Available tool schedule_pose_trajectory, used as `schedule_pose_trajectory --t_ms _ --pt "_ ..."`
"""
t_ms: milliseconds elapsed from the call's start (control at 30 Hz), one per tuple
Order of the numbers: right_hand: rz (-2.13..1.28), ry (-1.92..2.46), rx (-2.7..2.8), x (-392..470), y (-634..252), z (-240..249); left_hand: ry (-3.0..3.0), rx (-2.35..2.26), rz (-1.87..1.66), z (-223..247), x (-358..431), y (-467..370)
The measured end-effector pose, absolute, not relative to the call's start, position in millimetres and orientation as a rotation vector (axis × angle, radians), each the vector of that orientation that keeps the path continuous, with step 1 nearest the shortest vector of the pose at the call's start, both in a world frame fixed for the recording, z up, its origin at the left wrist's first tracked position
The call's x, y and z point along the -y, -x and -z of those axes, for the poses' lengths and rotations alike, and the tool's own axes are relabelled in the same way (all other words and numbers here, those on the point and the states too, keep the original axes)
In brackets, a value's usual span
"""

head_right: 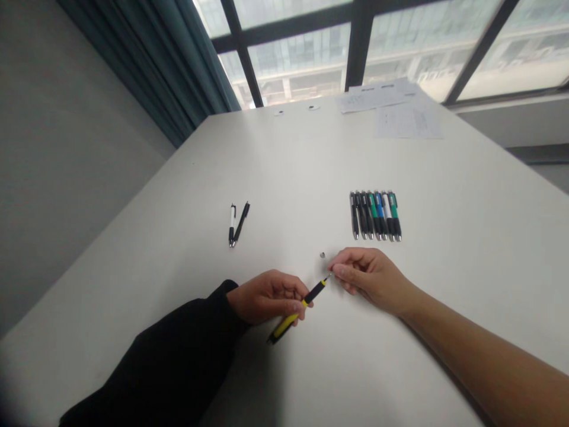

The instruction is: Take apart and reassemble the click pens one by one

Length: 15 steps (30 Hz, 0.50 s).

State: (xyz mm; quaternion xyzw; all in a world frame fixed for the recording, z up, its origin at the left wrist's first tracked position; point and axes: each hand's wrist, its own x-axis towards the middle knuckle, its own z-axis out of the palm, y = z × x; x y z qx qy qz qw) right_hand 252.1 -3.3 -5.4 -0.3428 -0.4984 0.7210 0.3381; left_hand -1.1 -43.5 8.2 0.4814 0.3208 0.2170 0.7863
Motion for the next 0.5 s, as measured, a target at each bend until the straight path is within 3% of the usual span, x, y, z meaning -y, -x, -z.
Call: schedule_pose_trajectory --t_ms 400,500 --pt "-1.786 0.915 1.622 9.1 -250.2 -4.2 -1.053 -0.701 -0.473 -8.7 43.4 0.1" --pt "-1.47 0.916 1.728 9.5 -251.5 -3.6 -1.04 -0.684 -0.483 -7.2 43.8 0.1"
